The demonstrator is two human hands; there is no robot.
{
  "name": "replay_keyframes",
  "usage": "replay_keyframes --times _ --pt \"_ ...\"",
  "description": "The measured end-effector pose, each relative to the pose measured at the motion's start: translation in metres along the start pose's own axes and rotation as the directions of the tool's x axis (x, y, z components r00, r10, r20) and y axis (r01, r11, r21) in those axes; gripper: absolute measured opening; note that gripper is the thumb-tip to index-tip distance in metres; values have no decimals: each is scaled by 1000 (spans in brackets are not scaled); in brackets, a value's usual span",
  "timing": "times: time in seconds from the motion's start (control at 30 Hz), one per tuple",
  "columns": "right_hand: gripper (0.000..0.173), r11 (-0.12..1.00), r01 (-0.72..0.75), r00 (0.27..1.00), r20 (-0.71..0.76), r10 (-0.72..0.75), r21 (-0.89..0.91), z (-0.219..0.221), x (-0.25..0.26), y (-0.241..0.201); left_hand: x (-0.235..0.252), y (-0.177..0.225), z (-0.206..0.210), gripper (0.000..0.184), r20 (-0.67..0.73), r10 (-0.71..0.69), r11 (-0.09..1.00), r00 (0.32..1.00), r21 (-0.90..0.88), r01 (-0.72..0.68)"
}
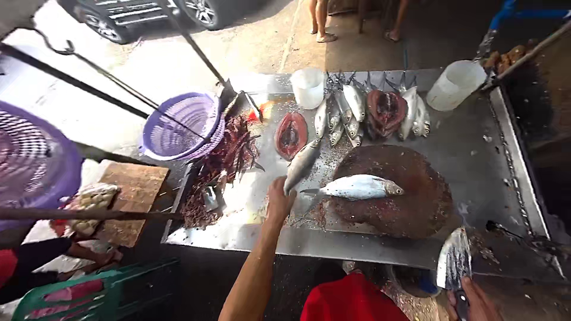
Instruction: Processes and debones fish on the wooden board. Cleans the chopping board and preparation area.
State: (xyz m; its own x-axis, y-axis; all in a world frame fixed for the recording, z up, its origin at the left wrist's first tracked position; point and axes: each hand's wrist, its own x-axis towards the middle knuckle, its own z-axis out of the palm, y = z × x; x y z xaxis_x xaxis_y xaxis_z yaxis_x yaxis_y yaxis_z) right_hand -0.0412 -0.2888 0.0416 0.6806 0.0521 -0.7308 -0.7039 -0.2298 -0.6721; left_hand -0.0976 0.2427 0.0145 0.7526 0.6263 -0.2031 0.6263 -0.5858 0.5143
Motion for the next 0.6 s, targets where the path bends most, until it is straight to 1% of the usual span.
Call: replay_keyframes --times 0.03,0.07,0.1,0.13,0.2,0.23,0.27,0.33,0.4,0.47,0.5,0.53,0.57,0.6 --pt "42 1000 -10 1000 -19 10 5 2 1 1 -2 38 26 59 63 126 992 990 8 -127" --pt "42 1000 -19 999 -41 19 14 5 2 4 -4 74 51 61 126 242 968 962 29 -247" --pt "41 1000 -23 998 -55 24 21 7 3 7 -3 106 75 63 178 343 931 922 63 -359" --pt "40 1000 -25 998 -59 26 19 8 1 11 0 133 98 69 242 416 889 876 97 -448" --pt "42 1000 -27 999 -34 26 -11 8 -5 15 9 170 135 86 360 482 812 799 160 -561" --pt "43 1000 -21 1000 -20 21 -20 7 -10 20 15 179 149 93 398 488 780 777 202 -593" --pt "45 1000 -12 1000 -10 12 -22 5 -16 24 20 184 159 97 420 483 757 769 241 -607" --pt "44 1000 -6 1000 -14 6 9 -2 -28 37 30 191 165 91 423 476 741 771 279 -611" --pt "44 999 -11 998 -55 14 53 -13 -39 55 36 195 159 82 422 471 751 775 269 -603" --pt "43 995 -30 994 -98 40 95 -26 -48 73 38 205 143 78 394 462 818 795 157 -553" --pt "41 991 -44 992 -116 58 124 -32 -51 82 39 212 132 76 370 455 860 810 53 -508" --pt "39 986 -54 988 -134 75 155 -37 -53 89 37 225 119 73 348 424 903 836 -90 -421" --pt "38 981 -60 985 -150 88 185 -42 -53 94 33 239 106 68 303 411 901 860 -278 -333" --pt "37 977 -62 983 -157 95 204 -48 -53 98 25 249 97 62 238 411 828 880 -502 -251"
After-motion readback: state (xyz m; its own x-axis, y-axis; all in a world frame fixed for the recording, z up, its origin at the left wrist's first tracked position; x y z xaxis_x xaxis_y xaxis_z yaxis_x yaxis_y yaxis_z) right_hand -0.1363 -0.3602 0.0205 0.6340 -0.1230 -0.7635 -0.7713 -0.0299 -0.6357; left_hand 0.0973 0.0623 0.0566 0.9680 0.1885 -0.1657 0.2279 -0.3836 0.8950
